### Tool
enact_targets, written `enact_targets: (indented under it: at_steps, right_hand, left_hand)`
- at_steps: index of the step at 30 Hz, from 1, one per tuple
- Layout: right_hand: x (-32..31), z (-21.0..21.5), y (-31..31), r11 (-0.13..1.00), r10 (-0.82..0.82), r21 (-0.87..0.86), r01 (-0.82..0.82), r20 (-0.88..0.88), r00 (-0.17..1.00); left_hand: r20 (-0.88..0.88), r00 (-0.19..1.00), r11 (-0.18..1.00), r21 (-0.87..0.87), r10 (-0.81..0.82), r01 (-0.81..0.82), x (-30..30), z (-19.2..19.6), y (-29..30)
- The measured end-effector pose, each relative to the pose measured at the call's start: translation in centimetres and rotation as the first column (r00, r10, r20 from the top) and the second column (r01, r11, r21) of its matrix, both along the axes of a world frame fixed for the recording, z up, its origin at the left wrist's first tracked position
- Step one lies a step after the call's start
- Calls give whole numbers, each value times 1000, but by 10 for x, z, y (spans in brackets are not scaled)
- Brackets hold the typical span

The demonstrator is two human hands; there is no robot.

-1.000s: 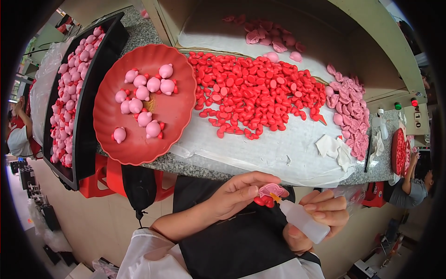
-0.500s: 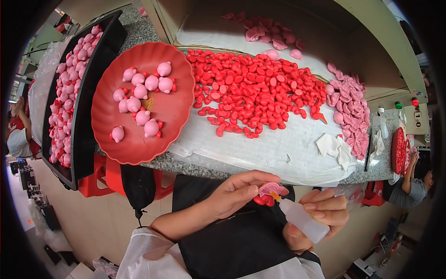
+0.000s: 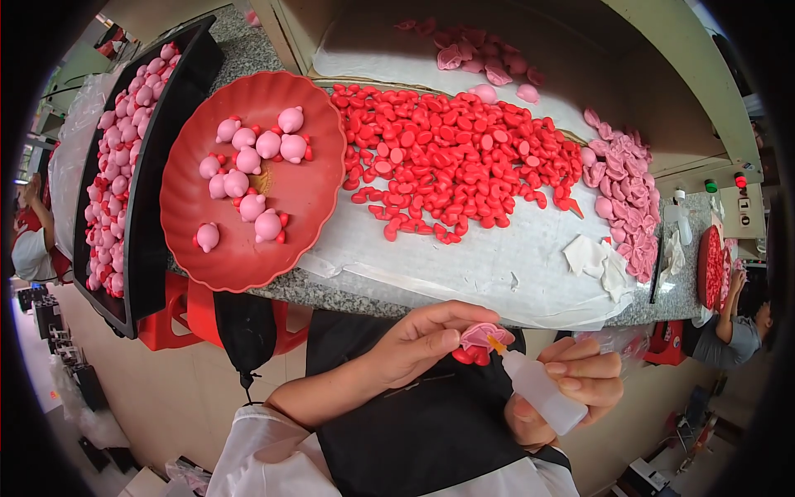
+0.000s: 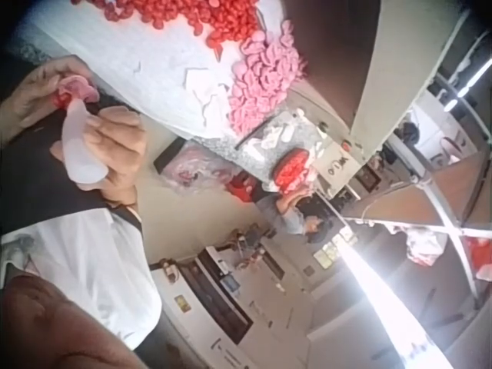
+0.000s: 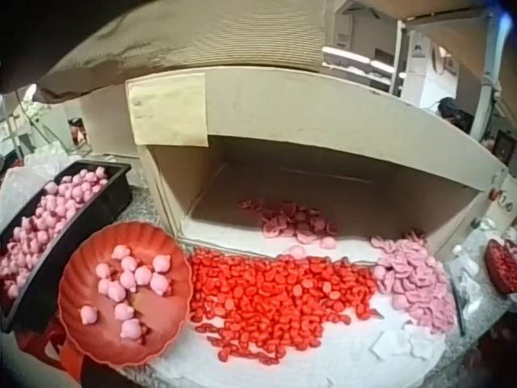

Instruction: Assembling small pink craft pieces using a glue applicator in a studio environment.

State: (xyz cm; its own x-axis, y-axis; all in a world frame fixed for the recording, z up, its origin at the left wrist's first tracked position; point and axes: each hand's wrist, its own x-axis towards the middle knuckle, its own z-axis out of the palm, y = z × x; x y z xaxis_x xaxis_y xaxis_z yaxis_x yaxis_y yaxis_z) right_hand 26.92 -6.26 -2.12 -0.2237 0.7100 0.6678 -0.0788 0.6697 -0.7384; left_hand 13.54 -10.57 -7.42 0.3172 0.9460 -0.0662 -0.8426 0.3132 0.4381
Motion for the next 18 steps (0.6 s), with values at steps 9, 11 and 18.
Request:
enact_targets:
  at_steps: [9,11,18]
  right_hand:
    - [5,-2,1,1000,-1,-18,1,18,1000]
    - [6,-3,-1,1000,-26,-16,26,30,999]
    - [-5,-3,-6,973,-228,-26,228,-1,974]
  left_hand:
    - [-11,1000,1000,-6,15,-15,0,-5,0]
    - [-8,1000,1000,-4,16,-16,0,-5,0]
    - [49,999,998,51,24,-27,0,-7,1]
